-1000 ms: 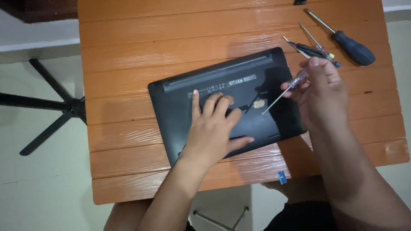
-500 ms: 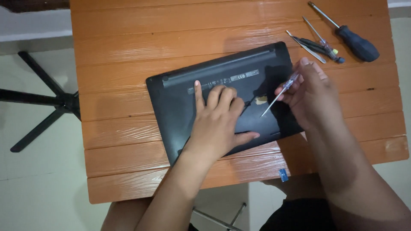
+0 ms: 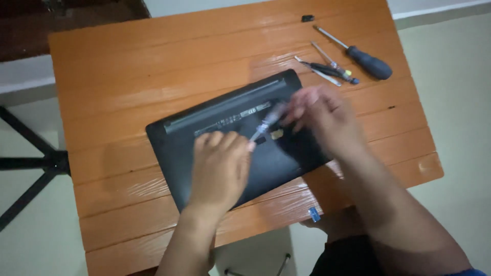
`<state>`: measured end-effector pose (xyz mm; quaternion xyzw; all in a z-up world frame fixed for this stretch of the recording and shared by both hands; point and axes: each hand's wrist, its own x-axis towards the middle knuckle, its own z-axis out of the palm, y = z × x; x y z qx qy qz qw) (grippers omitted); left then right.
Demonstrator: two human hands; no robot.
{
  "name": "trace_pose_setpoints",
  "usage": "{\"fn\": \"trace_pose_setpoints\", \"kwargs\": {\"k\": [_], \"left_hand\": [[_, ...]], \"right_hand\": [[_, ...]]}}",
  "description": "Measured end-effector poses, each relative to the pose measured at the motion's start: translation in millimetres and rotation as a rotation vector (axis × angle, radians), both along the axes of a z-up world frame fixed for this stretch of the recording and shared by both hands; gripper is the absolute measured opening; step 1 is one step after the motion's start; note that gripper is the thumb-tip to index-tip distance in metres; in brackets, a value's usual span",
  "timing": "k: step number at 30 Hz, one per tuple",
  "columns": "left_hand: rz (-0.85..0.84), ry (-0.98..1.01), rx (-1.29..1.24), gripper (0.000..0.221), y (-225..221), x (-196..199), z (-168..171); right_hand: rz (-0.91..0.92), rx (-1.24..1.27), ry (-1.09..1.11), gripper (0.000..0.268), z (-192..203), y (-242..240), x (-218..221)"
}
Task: Removing screws from the bottom of a laptop and prying the case open using a screwdriver.
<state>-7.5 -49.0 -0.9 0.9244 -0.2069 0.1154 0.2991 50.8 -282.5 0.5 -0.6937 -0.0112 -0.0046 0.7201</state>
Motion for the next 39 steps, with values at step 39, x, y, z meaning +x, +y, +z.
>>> {"fn": "trace_pose_setpoints", "kwargs": {"k": [39], "left_hand": [[-0.070, 0.041, 0.150, 0.066, 29.9, -4.4, -2.5]], "right_hand": [[0.541, -1.470, -0.832, 0.033, 29.9, 4.5, -46.1]]}}
